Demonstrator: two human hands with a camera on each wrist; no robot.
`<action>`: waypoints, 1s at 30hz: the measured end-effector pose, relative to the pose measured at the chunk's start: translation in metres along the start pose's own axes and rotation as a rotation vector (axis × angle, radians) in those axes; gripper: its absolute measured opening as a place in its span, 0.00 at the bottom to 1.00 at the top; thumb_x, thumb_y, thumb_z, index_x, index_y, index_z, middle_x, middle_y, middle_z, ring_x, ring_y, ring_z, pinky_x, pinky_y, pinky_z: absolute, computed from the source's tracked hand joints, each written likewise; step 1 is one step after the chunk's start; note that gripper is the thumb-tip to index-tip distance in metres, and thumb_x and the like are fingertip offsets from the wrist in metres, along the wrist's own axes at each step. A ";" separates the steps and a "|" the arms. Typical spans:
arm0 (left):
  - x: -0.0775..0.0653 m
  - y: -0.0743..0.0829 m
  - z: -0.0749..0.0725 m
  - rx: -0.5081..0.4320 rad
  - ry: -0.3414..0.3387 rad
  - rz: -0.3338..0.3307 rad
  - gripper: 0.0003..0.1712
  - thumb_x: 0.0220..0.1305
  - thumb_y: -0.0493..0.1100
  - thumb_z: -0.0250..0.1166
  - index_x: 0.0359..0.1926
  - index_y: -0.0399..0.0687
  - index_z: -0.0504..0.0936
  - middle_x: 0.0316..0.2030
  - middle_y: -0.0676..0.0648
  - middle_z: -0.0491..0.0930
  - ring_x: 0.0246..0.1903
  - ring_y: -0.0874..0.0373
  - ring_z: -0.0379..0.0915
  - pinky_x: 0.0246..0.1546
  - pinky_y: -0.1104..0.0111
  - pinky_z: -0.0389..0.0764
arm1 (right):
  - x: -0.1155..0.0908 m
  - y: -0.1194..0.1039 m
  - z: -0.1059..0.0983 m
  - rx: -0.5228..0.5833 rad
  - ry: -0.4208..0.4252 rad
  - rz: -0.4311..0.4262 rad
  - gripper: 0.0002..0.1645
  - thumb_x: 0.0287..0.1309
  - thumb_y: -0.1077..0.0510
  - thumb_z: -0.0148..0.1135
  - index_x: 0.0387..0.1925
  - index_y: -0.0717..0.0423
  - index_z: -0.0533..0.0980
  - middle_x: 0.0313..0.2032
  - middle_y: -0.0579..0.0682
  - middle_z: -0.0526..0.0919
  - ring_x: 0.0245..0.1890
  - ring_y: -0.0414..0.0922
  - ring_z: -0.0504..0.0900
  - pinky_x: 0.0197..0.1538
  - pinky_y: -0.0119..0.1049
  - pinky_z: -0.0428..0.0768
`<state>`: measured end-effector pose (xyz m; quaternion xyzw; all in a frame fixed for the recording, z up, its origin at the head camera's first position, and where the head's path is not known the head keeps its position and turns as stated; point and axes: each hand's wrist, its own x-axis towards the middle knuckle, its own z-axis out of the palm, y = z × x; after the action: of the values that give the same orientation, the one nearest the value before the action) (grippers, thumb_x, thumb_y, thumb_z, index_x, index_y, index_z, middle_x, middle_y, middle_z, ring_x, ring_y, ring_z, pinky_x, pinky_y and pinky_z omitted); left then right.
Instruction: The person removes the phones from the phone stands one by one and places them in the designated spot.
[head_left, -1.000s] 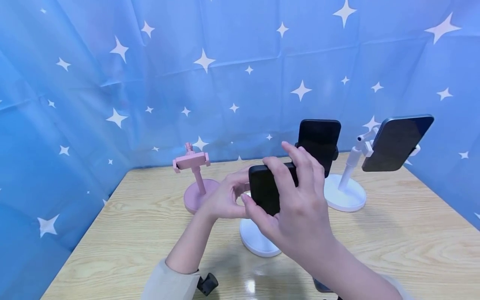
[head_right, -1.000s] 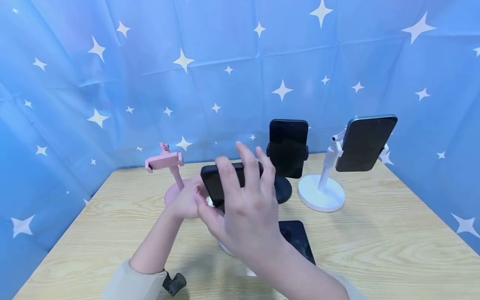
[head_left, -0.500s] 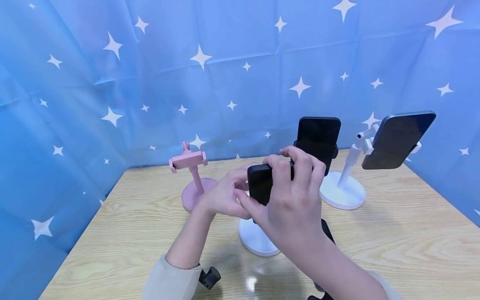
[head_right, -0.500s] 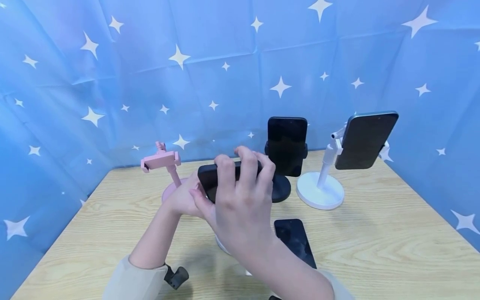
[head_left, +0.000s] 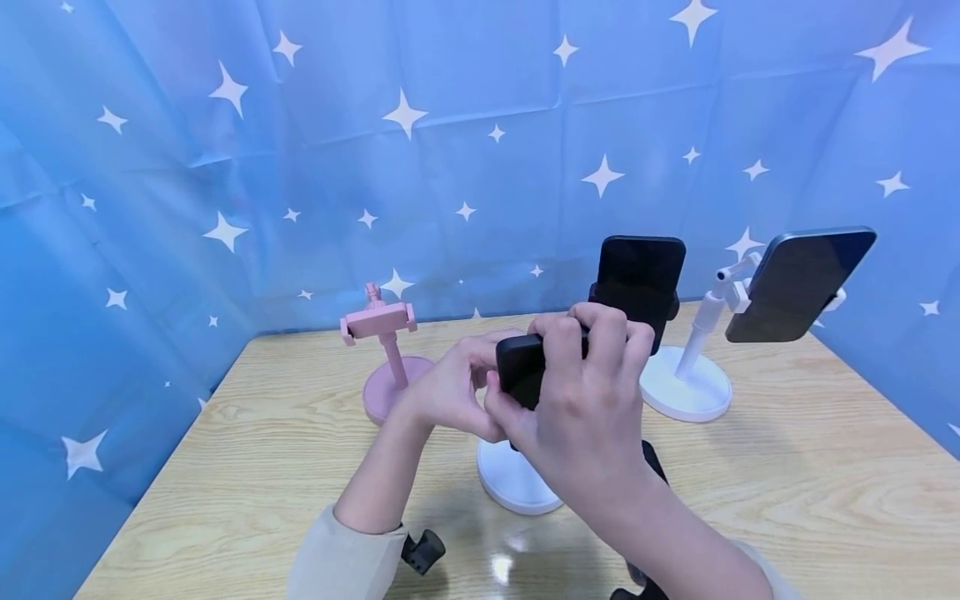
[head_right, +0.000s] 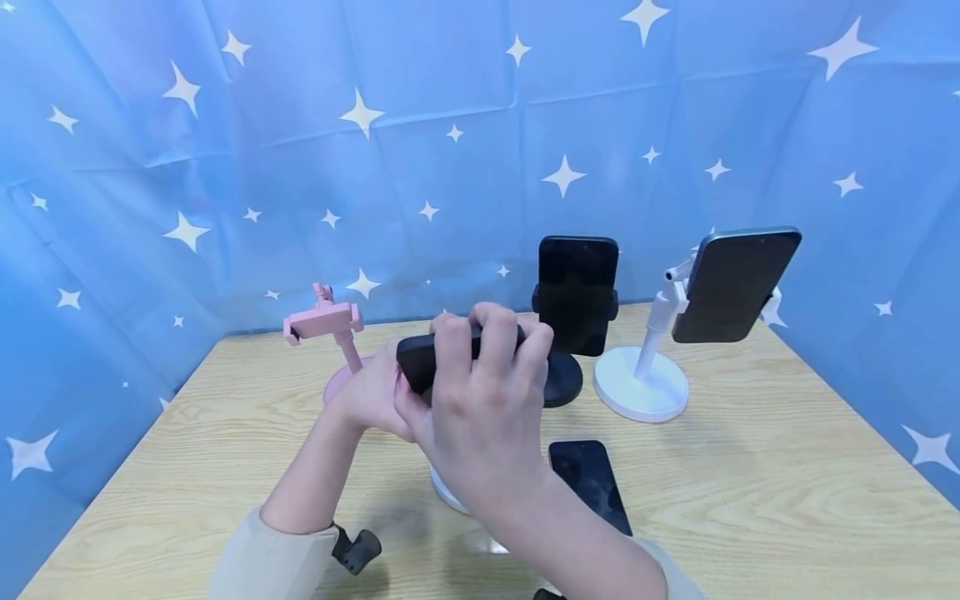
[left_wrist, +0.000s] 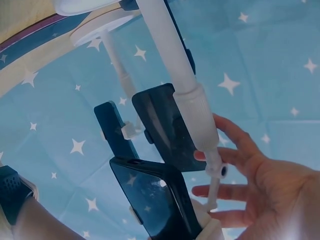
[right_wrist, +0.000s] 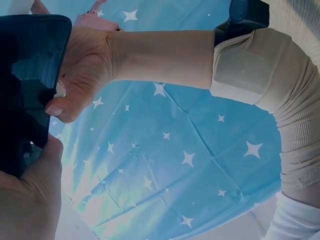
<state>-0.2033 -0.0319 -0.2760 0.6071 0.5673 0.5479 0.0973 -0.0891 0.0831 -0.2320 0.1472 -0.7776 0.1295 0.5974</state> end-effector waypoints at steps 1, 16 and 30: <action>0.000 0.000 0.000 -0.006 -0.002 -0.002 0.18 0.32 0.25 0.63 0.32 0.36 0.76 0.30 0.42 0.73 0.32 0.56 0.66 0.30 0.66 0.74 | 0.000 0.001 0.000 0.003 -0.001 0.000 0.29 0.27 0.59 0.70 0.33 0.65 0.65 0.32 0.66 0.67 0.37 0.61 0.65 0.36 0.54 0.59; 0.002 0.002 -0.002 -0.041 -0.036 -0.037 0.16 0.33 0.25 0.63 0.30 0.35 0.75 0.27 0.44 0.72 0.30 0.57 0.67 0.31 0.65 0.74 | 0.002 0.004 -0.001 0.017 -0.061 -0.002 0.27 0.30 0.56 0.69 0.33 0.65 0.66 0.34 0.66 0.66 0.37 0.62 0.64 0.36 0.52 0.58; 0.003 0.002 -0.002 -0.054 -0.063 -0.024 0.19 0.34 0.26 0.67 0.34 0.34 0.76 0.32 0.40 0.73 0.34 0.56 0.68 0.35 0.63 0.77 | 0.001 0.007 -0.006 0.062 -0.129 0.013 0.29 0.29 0.56 0.70 0.34 0.64 0.66 0.36 0.66 0.66 0.40 0.62 0.63 0.37 0.51 0.59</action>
<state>-0.2044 -0.0318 -0.2720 0.6143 0.5564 0.5422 0.1380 -0.0870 0.0915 -0.2300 0.1687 -0.8110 0.1478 0.5403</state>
